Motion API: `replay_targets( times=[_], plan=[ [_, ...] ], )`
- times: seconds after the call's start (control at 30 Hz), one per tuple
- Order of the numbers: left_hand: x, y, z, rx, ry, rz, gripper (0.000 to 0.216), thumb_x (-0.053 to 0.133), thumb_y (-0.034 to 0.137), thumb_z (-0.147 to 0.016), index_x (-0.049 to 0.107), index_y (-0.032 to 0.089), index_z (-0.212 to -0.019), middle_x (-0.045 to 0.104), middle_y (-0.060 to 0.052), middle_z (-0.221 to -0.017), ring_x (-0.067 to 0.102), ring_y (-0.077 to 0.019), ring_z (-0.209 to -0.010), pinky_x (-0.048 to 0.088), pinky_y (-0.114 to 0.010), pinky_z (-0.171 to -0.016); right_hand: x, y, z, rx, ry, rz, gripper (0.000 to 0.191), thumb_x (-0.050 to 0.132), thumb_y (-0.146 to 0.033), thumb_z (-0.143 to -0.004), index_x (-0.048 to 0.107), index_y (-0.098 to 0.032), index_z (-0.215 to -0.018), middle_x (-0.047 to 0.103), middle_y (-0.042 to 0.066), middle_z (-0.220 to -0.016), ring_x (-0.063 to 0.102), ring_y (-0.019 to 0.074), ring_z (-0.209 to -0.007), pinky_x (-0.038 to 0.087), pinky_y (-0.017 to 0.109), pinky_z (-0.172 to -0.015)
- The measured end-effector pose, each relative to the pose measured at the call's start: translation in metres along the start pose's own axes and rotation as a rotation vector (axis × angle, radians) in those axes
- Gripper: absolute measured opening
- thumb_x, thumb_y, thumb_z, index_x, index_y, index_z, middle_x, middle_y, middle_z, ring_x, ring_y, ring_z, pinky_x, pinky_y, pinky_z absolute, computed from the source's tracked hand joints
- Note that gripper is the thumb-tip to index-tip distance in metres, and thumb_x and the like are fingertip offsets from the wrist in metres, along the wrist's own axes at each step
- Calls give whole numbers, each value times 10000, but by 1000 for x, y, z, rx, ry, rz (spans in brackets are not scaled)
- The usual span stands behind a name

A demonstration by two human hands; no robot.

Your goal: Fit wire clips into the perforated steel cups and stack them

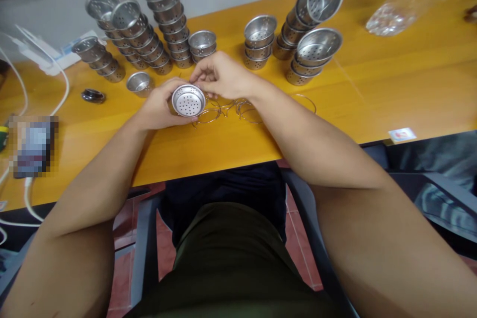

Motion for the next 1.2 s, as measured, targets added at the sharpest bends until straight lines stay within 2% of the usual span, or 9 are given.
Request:
replay_targets(
  times=[0.13, 0.23, 0.33, 0.5, 0.67, 0.77, 0.9, 1.03, 1.2],
  plan=[
    [-6, -14, 1, -10, 91, -20, 1150, 1146, 1021, -753, 789, 288, -1564, 854, -164, -1552, 841, -476, -1512, 676, -702, -1390, -15, 3, -2, -38, 81, 100, 286, 1079, -500, -1087, 878, -296, -1085, 775, -9, -766, 670, 210, -652, 564, 381, -605],
    [-8, -33, 2, -26, 144, -16, 1201, 1138, 1042, -746, 752, 288, -1598, 832, -168, -1567, 830, -480, -1530, 681, -699, -1403, -34, 1, -4, -98, 232, 166, 409, 1055, -640, -1113, 837, -302, -1038, 713, -14, -735, 588, 202, -746, 517, 387, -677],
    [-6, -54, 4, -27, 200, 43, 1338, 1138, 1066, -710, 652, 302, -1694, 784, -192, -1645, 822, -478, -1546, 713, -676, -1373, -42, -7, -3, -155, 336, 165, 453, 1040, -713, -1121, 821, -317, -1094, 649, -33, -749, 486, 201, -792, 482, 394, -733],
    [1, -79, 4, -20, 249, 173, 1319, 1083, 1120, -715, 580, 352, -1663, 758, -171, -1608, 842, -457, -1504, 758, -667, -1283, -25, -25, 1, -171, 310, 98, 332, 1036, -574, -1097, 828, -317, -1120, 542, -55, -753, 404, 182, -697, 437, 400, -695],
    [-2, -70, 2, 43, 242, 265, 1227, 1032, 1096, -815, 662, 343, -1710, 786, -172, -1654, 836, -465, -1541, 738, -694, -1334, -8, -32, 1, -198, 235, 61, 246, 963, -248, -956, 793, -297, -1127, 477, -83, -731, 383, 170, -652, 367, 399, -666],
    [-2, -64, 1, 0, 235, 293, 1252, 1112, 1047, -765, 687, 339, -1707, 805, -185, -1672, 835, -472, -1560, 734, -703, -1357, -7, -31, 0, -206, 247, 73, 225, 884, -190, -960, 781, -280, -1138, 472, -86, -743, 381, 167, -657, 376, 400, -676],
    [1, -57, -2, -72, 248, 226, 1346, 1140, 1099, -655, 714, 309, -1659, 833, -205, -1636, 830, -501, -1572, 707, -726, -1387, -7, -32, 1, -128, 269, 117, 213, 987, -315, -1044, 806, -313, -1156, 540, -57, -747, 470, 193, -744, 503, 407, -750],
    [3, -49, -6, -110, 212, 191, 1403, 1028, 1211, -665, 688, 312, -1687, 811, -215, -1670, 805, -517, -1619, 682, -732, -1399, -6, -34, 4, -54, 266, 109, 352, 1039, -534, -994, 820, -351, -1201, 531, -42, -709, 499, 230, -763, 533, 449, -784],
    [-4, -49, -3, -150, 228, 192, 1310, 1050, 1169, -697, 681, 340, -1641, 810, -201, -1662, 830, -487, -1565, 721, -700, -1347, -2, -39, 5, -150, 254, 70, 304, 979, -488, -1016, 848, -315, -1229, 511, -48, -770, 440, 201, -702, 540, 450, -758]
  ],
)
Point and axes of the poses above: each hand's wrist, its own z-axis away from the middle knuckle, its own x-axis out of the palm, y = z × x, the point moved 6 cm from there along -z, towards the middle knuckle
